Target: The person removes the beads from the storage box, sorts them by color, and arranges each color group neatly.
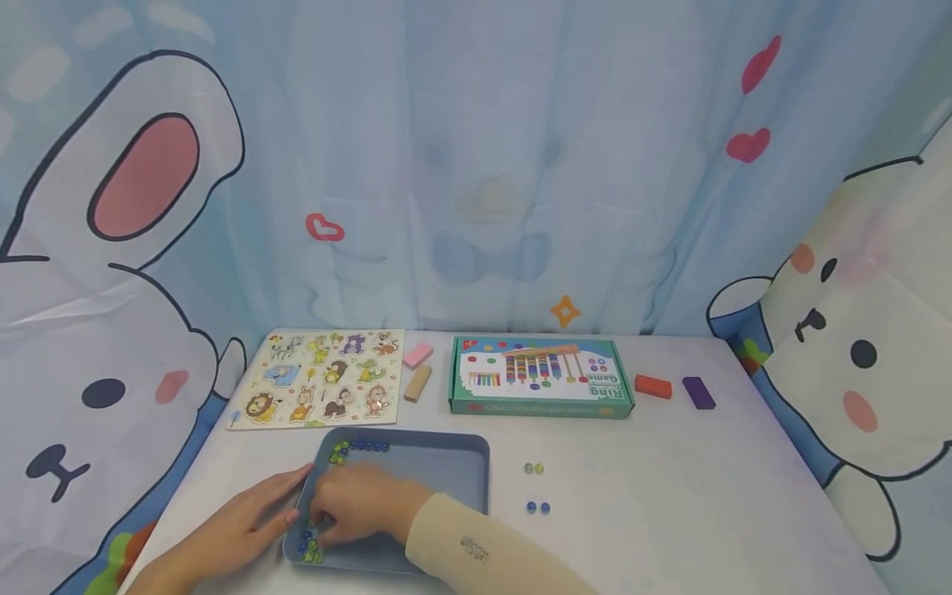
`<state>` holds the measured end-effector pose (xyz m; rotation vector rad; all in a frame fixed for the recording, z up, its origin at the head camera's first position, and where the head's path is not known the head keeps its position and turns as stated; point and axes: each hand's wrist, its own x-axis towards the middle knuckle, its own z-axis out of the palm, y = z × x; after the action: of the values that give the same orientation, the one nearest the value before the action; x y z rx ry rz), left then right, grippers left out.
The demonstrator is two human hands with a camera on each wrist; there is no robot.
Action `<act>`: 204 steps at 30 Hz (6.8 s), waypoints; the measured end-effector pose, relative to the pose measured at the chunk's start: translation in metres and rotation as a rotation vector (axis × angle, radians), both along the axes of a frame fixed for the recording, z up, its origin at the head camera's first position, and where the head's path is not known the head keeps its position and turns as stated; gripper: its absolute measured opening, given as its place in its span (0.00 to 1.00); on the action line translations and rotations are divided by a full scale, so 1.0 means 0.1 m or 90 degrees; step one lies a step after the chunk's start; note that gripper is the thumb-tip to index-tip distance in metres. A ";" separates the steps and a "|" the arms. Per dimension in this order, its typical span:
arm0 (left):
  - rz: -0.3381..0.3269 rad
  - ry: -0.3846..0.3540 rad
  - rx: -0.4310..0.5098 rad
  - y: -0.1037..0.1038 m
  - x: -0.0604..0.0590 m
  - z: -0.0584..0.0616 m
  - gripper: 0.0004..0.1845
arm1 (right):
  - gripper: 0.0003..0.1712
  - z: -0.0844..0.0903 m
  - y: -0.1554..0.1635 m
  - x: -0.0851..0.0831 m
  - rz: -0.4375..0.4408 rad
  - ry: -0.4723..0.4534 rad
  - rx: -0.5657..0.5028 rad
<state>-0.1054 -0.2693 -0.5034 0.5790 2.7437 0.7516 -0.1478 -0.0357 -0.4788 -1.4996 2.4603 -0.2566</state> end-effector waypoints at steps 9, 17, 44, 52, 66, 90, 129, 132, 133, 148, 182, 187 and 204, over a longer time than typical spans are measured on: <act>0.004 0.008 0.000 0.00 0.01 0.00 0.35 | 0.10 -0.09 -0.06 0.04 0.006 -0.019 0.020; -0.001 0.012 -0.002 -0.01 0.01 -0.04 0.35 | 0.11 -0.07 -0.07 0.08 0.017 -0.024 0.014; 0.013 -0.034 0.011 0.01 0.00 -0.04 0.37 | 0.06 -0.15 -0.01 0.13 0.048 -0.036 -0.004; 0.010 -0.022 0.008 0.00 0.00 -0.03 0.36 | 0.07 0.02 0.24 -0.03 0.001 -0.052 -0.114; 0.037 -0.057 -0.002 0.01 0.00 -0.03 0.38 | 0.05 0.42 1.01 -0.10 -0.159 -0.028 -0.242; 0.013 -0.016 -0.016 -0.02 -0.01 -0.05 0.36 | 0.07 0.26 2.48 -0.08 -0.457 0.000 -0.221; 0.006 -0.021 0.000 0.00 0.01 -0.01 0.36 | 0.09 -0.14 3.02 0.05 -0.607 -0.071 -0.063; 0.005 -0.020 0.002 0.00 0.01 0.00 0.36 | 0.09 -0.06 3.05 0.04 -0.606 -0.068 -0.072; 0.006 -0.019 0.002 0.00 0.01 0.00 0.36 | 0.10 -0.03 3.05 0.03 -0.605 -0.067 -0.072; 0.026 -0.043 -0.002 0.01 0.01 0.03 0.37 | 0.12 0.27 2.47 -0.17 -0.458 0.011 -0.191; 0.005 -0.029 0.011 -0.01 0.00 -0.02 0.36 | 0.14 -0.03 0.18 -0.28 -0.153 0.022 -0.126; -0.003 -0.017 0.006 -0.01 0.00 -0.04 0.35 | 0.14 -0.11 0.06 -0.25 -0.127 0.024 -0.097; 0.017 -0.031 0.015 0.03 0.01 -0.01 0.37 | 0.10 -0.17 -0.13 -0.19 -0.119 0.001 -0.029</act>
<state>-0.1045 -0.2668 -0.5041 0.5227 2.7058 0.7954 -0.1670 -0.0484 -0.4958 -1.2867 2.6156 -0.3476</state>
